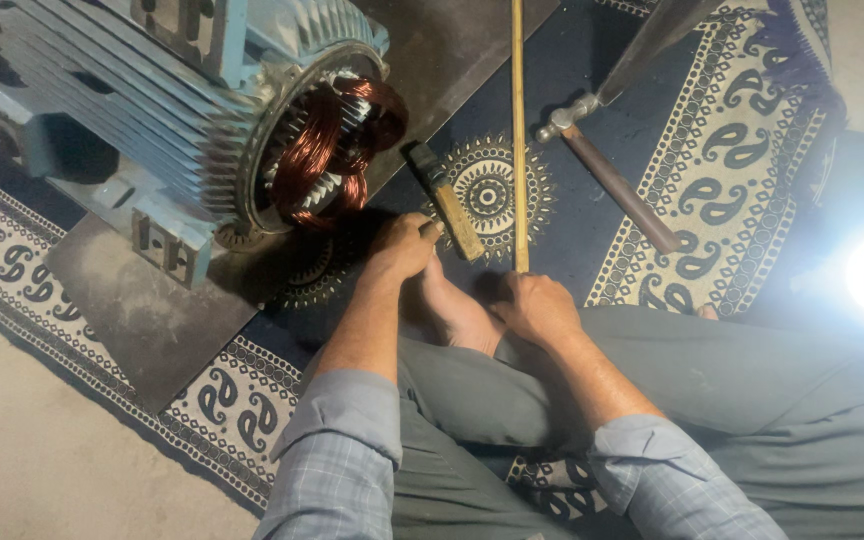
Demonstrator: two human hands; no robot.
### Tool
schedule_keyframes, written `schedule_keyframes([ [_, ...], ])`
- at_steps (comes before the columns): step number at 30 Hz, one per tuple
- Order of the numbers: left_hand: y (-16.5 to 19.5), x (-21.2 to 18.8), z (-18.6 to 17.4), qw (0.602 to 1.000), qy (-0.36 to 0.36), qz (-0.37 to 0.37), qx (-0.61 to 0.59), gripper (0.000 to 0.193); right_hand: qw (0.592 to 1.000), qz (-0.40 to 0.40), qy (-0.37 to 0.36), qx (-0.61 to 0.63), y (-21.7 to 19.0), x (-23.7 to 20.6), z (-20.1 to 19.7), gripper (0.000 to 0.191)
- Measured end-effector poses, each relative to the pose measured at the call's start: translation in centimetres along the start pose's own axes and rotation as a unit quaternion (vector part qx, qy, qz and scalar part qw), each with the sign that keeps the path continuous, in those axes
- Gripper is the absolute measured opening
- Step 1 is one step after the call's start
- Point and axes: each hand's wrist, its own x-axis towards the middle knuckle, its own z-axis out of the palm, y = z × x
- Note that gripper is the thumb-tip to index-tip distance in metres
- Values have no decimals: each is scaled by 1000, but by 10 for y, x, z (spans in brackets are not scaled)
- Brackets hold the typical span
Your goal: The person sits on the floor and works on an electric motor stator, using a long wooden stick to press and pack copper coil windings into the stator slots, guiding the coils by hand between pushes. A hammer lies nearby on the mat.
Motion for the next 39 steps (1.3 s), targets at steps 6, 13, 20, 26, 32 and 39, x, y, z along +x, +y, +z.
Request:
schedule_keyframes([
  [6, 3, -4, -2, 1000, 0, 4, 14, 48, 1000, -11, 7, -2, 1, 0, 0, 37],
  [13, -1, -2, 1, 1000, 4, 14, 10, 48, 1000, -4, -1, 2, 2, 1, 2, 37],
  [20, -13, 14, 14, 997, 43, 66, -5, 50, 1000, -8, 13, 5, 13, 8, 16, 41],
  [26, -16, 7, 4, 1000, 23, 7, -10, 57, 999, -33, 32, -7, 4, 11, 22, 45],
  [32, -6, -2, -4, 1000, 5, 0, -12, 54, 993, 57, 101, -1, 1, 8, 20, 48],
  [39, -8, -1, -2, 1000, -1, 12, 9, 49, 992, 67, 98, -38, 9, 16, 31, 59],
])
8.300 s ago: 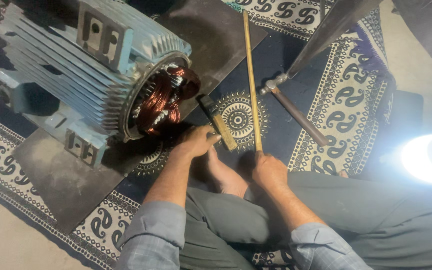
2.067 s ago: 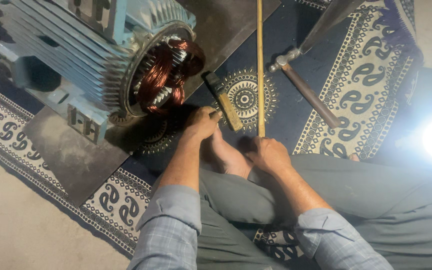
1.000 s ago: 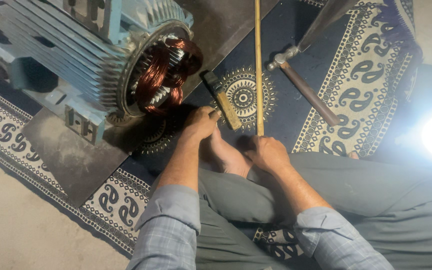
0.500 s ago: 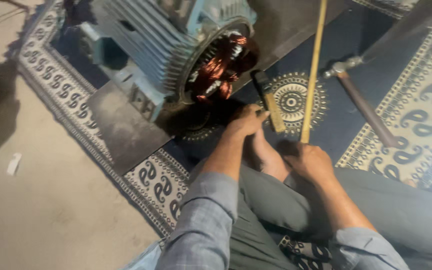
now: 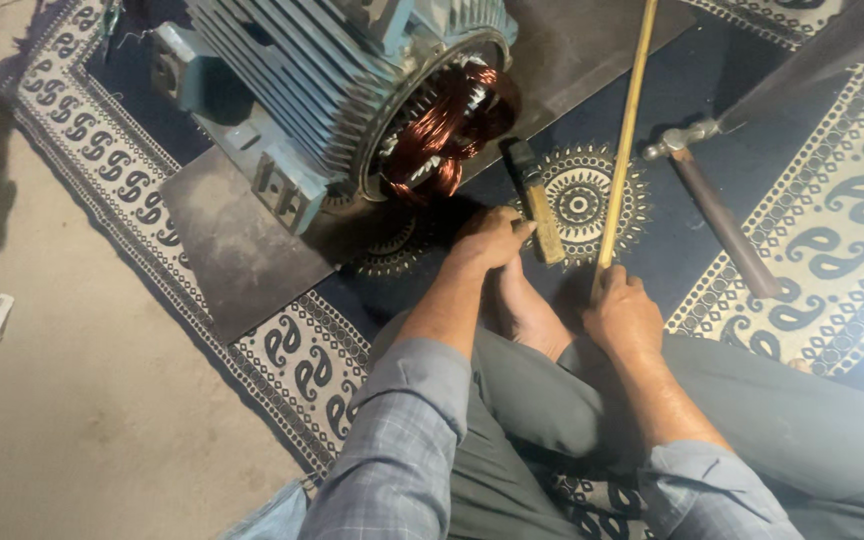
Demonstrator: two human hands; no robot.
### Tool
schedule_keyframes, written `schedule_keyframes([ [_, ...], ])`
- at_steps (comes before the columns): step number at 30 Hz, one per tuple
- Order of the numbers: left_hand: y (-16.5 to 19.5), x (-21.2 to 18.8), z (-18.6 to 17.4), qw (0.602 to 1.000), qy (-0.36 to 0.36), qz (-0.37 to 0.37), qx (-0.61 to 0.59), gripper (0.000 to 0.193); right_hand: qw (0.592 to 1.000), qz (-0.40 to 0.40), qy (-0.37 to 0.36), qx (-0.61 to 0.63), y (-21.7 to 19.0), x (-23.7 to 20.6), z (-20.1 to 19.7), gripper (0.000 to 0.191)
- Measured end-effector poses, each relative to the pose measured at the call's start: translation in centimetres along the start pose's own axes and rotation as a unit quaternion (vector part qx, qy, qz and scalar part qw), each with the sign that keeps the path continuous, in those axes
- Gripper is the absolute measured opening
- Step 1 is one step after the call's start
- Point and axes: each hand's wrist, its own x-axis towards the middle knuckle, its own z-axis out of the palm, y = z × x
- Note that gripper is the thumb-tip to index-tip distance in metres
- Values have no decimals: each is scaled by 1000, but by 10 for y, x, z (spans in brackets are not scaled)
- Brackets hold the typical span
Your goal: The person sits on the floor and works on an electric motor stator, using a long wooden stick to press and pack copper coil windings into the stator slots, guiding the coils by hand between pushes. A hammer lies nearby on the mat.
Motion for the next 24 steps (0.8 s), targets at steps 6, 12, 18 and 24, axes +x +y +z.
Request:
schedule_keyframes([
  [6, -2, 2, 5, 1000, 7, 8, -3, 50, 999, 7, 19, 32, 6, 1, 4, 51],
  [12, -2, 2, 5, 1000, -1, 8, 3, 50, 993, 65, -15, 101, 7, 4, -7, 76],
  [18, 1, -1, 3, 1000, -2, 4, -6, 52, 987, 107, -53, 109, 12, 7, -3, 58],
  [24, 1, -1, 3, 1000, -2, 0, -5, 53, 992, 69, -13, 110, 17, 8, 4, 57],
])
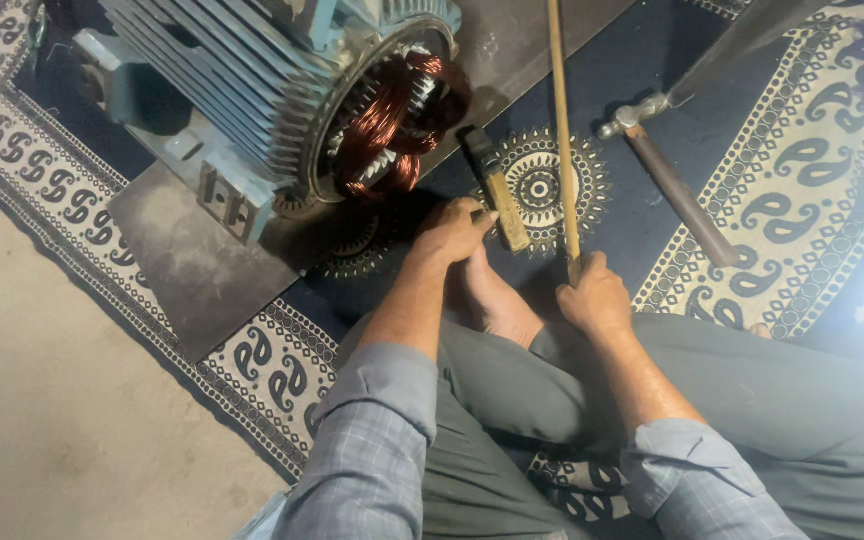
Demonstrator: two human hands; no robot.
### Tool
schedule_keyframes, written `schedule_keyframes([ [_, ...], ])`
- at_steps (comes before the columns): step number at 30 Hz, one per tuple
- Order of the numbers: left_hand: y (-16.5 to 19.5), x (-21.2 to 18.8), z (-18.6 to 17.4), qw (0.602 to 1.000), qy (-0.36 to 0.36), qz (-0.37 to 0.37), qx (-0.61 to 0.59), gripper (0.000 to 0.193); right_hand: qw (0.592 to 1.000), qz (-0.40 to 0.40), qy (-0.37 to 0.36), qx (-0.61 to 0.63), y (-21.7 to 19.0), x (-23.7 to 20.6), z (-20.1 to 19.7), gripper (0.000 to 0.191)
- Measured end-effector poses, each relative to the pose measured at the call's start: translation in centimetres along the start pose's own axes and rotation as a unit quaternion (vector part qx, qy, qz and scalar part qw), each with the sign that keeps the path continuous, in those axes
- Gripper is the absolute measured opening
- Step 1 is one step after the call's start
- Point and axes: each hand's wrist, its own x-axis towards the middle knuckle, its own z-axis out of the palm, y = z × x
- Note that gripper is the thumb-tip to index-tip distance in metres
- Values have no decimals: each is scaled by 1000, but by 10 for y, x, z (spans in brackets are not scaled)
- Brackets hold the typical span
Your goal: The person sits on the floor and works on an electric motor stator, using a long wooden stick to press and pack copper coil windings into the stator slots, guiding the coils by hand between pushes. A hammer lies nearby on the mat.
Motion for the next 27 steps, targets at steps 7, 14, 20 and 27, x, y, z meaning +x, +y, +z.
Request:
schedule_keyframes([
  [7, -6, 7, 8, 999, 16, 29, 10, 53, 999, 3, 13, 37, 0, -4, -2, 43],
  [14, -8, 10, 11, 1000, 10, 27, 1, 52, 996, -30, 48, 74, 0, -5, -2, 33],
  [20, -5, 6, 8, 1000, 7, 20, 6, 52, 993, -36, 75, 86, -3, -7, -5, 31],
  [27, 0, 2, 6, 1000, 1, 11, 16, 53, 996, -10, 60, 65, -7, -11, -9, 47],
])
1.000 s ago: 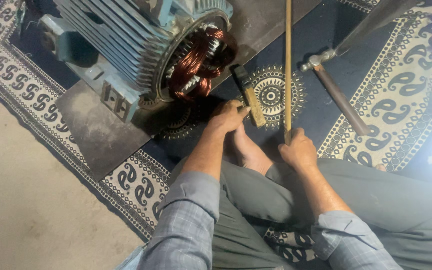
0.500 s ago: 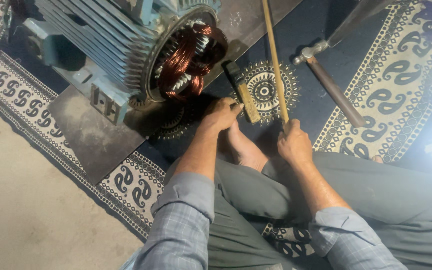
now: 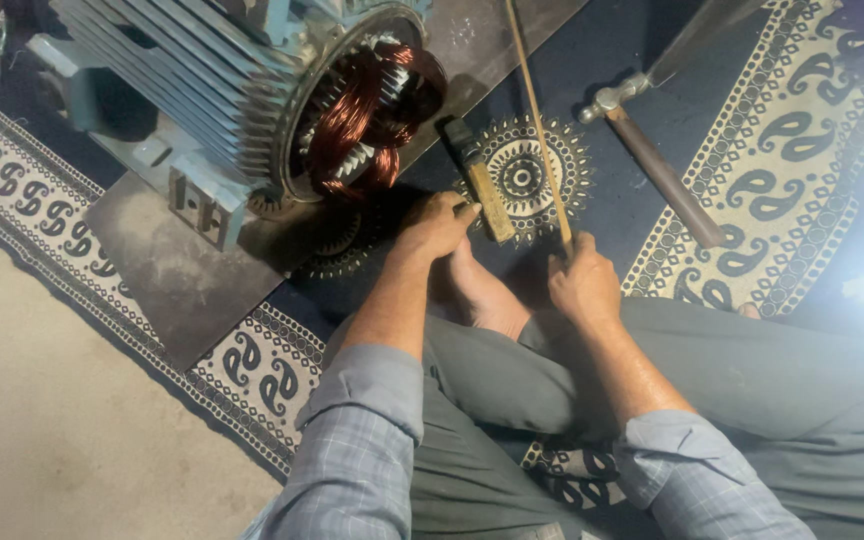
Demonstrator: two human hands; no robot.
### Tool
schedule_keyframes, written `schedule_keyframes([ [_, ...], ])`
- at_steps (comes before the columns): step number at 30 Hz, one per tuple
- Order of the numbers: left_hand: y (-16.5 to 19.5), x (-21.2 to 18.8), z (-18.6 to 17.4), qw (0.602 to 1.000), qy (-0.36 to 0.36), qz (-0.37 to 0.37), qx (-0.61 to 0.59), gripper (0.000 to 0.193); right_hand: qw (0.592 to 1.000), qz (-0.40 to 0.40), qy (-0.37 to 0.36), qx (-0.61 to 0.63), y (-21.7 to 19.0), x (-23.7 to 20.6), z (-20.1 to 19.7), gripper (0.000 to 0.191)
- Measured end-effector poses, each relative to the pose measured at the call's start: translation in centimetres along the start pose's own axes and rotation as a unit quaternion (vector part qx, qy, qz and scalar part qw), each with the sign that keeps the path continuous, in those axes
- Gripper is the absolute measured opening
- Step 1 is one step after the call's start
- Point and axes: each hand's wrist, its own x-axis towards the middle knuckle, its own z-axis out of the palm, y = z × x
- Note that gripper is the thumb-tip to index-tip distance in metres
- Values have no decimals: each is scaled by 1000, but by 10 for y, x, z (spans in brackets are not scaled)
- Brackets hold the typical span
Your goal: The person sits on the floor and works on an electric motor stator, using a long wooden stick to press and pack copper coil windings into the stator slots, guiding the coils by hand between pushes. A hammer lies nearby on the mat.
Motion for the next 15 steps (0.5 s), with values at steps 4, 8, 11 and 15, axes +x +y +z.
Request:
schedule_keyframes([
  [4, 1, -1, -2, 1000, 2, 5, 7, 52, 1000, -21, -16, -15, -1, -1, 0, 56],
  [8, 1, -3, -2, 1000, 2, 5, -9, 50, 999, -20, -23, -20, 1, -2, 1, 56],
  [11, 0, -3, 0, 1000, 8, 15, -16, 49, 999, -13, -28, -21, 4, -2, 3, 57],
  [15, -2, 1, 4, 999, 17, 27, -15, 48, 999, -34, -20, -21, 8, 0, 6, 56],
])
